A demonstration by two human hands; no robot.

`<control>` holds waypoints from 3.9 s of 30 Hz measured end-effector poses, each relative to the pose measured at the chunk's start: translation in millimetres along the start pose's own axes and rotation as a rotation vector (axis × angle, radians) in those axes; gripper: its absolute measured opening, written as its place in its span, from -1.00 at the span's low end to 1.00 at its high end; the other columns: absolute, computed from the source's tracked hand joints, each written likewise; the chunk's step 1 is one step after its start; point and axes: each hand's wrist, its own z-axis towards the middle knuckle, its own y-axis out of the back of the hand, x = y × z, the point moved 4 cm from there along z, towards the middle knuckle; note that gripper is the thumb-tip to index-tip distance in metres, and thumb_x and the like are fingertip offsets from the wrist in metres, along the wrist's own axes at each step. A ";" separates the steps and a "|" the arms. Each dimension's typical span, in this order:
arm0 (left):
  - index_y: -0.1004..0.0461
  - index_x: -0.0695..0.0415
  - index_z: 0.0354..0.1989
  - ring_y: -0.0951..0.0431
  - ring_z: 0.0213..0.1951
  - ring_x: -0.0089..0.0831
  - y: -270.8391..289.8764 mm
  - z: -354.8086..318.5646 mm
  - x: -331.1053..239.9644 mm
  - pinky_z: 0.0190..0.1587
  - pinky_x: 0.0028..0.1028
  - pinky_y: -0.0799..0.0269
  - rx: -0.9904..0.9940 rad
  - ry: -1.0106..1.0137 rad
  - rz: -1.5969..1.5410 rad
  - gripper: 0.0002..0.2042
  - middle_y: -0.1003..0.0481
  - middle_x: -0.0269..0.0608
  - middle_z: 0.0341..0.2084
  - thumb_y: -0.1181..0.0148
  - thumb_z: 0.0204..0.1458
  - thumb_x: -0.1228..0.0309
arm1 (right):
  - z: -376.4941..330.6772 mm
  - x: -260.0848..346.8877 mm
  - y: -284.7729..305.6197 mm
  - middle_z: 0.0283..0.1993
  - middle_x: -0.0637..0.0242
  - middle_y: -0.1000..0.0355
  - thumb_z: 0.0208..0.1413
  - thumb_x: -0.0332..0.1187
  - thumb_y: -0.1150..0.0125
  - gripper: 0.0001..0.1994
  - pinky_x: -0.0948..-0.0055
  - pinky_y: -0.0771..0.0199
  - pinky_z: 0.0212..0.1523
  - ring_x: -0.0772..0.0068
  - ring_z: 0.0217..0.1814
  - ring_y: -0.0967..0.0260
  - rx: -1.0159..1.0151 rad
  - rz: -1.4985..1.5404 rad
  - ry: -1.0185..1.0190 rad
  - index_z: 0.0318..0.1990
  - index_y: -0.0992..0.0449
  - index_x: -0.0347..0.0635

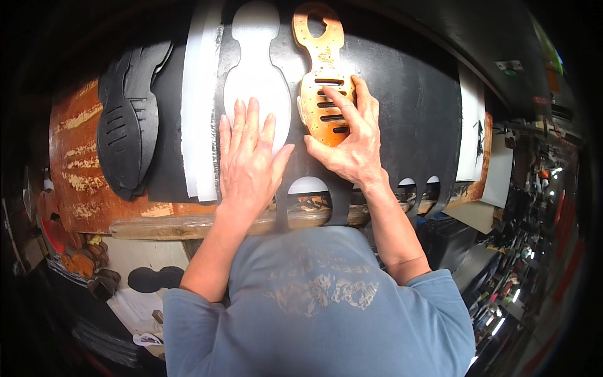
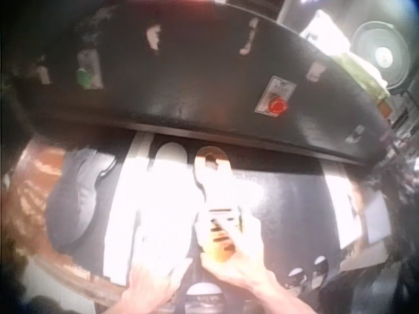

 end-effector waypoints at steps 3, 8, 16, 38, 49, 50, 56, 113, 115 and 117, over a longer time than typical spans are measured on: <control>-0.52 0.32 0.28 -0.18 0.56 0.22 2.7 1.9 0.4 0.55 0.18 -0.04 -0.031 -0.015 -0.061 -0.47 -0.33 0.25 0.46 -0.44 0.18 0.33 | 0.6 -0.7 -1.2 0.51 -0.37 -0.13 -0.33 -0.24 -0.60 -0.21 -0.17 -0.42 0.37 -0.40 0.41 -0.23 -0.014 -0.041 0.035 0.25 -0.62 -0.06; -0.56 0.29 0.22 -0.33 0.48 0.22 23.8 -9.7 -13.2 0.49 0.11 -0.22 -0.108 -0.076 -0.301 -0.59 -0.46 0.16 0.36 -0.39 0.18 0.54 | -13.1 -8.6 11.7 0.59 -0.42 -0.02 -0.27 -0.21 -0.74 -0.02 -0.17 -0.32 0.48 -0.45 0.55 -0.13 0.043 0.077 0.028 0.43 -0.44 -0.18; -0.63 0.20 -0.17 -0.63 -0.24 -0.15 17.0 -89.4 -41.2 -0.20 -0.29 -0.56 -0.110 -0.063 -0.522 -0.76 -0.67 -0.11 -0.27 -0.43 0.00 0.71 | -51.0 -24.5 5.6 0.52 -0.36 -0.17 -0.25 -0.23 -0.69 -0.14 -0.10 -0.39 0.42 -0.39 0.44 -0.27 -0.103 0.104 0.092 0.32 -0.52 -0.27; -0.53 0.18 -0.37 -0.54 -0.29 -0.10 -14.8 -117.7 -31.5 -0.18 -0.19 -0.47 -0.299 -0.286 -0.053 -0.85 -0.60 -0.14 -0.38 -0.44 0.12 0.58 | -100.7 -226.1 301.3 -0.49 0.38 -0.52 0.45 -0.21 -0.19 -0.65 0.41 -0.44 -0.34 0.55 -0.47 -0.38 -1.054 -0.074 -0.326 -0.37 -0.53 -0.27; -0.54 0.13 -0.45 -0.54 -0.39 -0.20 -14.5 -118.6 -26.5 -0.27 -0.27 -0.47 -0.287 -0.265 -0.056 -0.81 -0.59 -0.23 -0.49 -0.50 0.08 0.54 | -205.3 -165.9 141.8 -0.56 0.28 -0.46 0.24 -0.39 -0.40 -0.74 0.24 -0.41 -0.44 0.18 -0.53 -0.47 -0.752 -0.191 -0.057 -0.49 -0.51 -0.17; -0.55 0.14 -0.46 -0.53 -0.39 -0.20 -14.3 -118.2 -27.0 -0.27 -0.27 -0.47 -0.281 -0.271 -0.052 -0.80 -0.60 -0.23 -0.48 -0.51 0.07 0.54 | -205.4 -166.5 135.4 -0.56 0.24 -0.46 0.22 -0.40 -0.41 -0.74 0.20 -0.41 -0.43 0.10 -0.52 -0.47 -0.702 -0.153 -0.131 -0.50 -0.50 -0.16; -0.54 0.13 -0.47 -0.55 -0.37 -0.18 -11.6 -117.9 -30.6 -0.27 -0.24 -0.47 -0.281 -0.257 -0.050 -0.78 -0.59 -0.23 -0.47 -0.55 0.04 0.49 | -204.4 -170.3 129.4 -0.52 0.17 -0.50 0.23 -0.31 -0.40 -0.71 0.09 -0.44 -0.42 -0.06 -0.48 -0.51 -0.579 -0.188 -0.225 -0.52 -0.51 -0.17; -0.52 0.36 0.29 -0.26 0.53 0.06 -24.4 92.2 -4.5 0.57 0.00 -0.12 0.008 -0.095 -0.084 -0.58 -0.43 0.19 0.38 -0.20 0.30 0.43 | -28.3 -21.6 85.8 0.37 0.01 -0.45 -0.16 -0.31 -0.54 -0.04 0.22 -0.29 0.51 0.19 0.40 -0.43 0.063 1.150 -0.353 0.48 -0.33 -0.45; -0.36 0.38 0.44 -0.09 0.61 0.07 -16.3 88.8 -20.7 0.62 -0.03 0.00 0.195 0.002 -0.067 -0.37 -0.24 0.24 0.52 -0.27 0.34 0.19 | -41.4 -20.6 81.3 0.36 0.01 -0.46 -0.11 -0.29 -0.52 -0.07 0.22 -0.30 0.51 0.21 0.42 -0.42 0.005 1.239 -0.461 0.49 -0.33 -0.44; -0.14 0.43 0.55 -0.04 0.62 0.11 -7.7 69.4 -59.5 0.63 -0.06 0.04 0.309 -0.014 -0.503 -0.12 -0.10 0.30 0.57 -0.36 0.26 0.06 | -49.7 -22.0 74.4 0.38 0.05 -0.43 -0.04 -0.32 -0.48 -0.10 0.27 -0.30 0.50 0.25 0.43 -0.39 -0.042 1.273 -0.528 0.51 -0.29 -0.43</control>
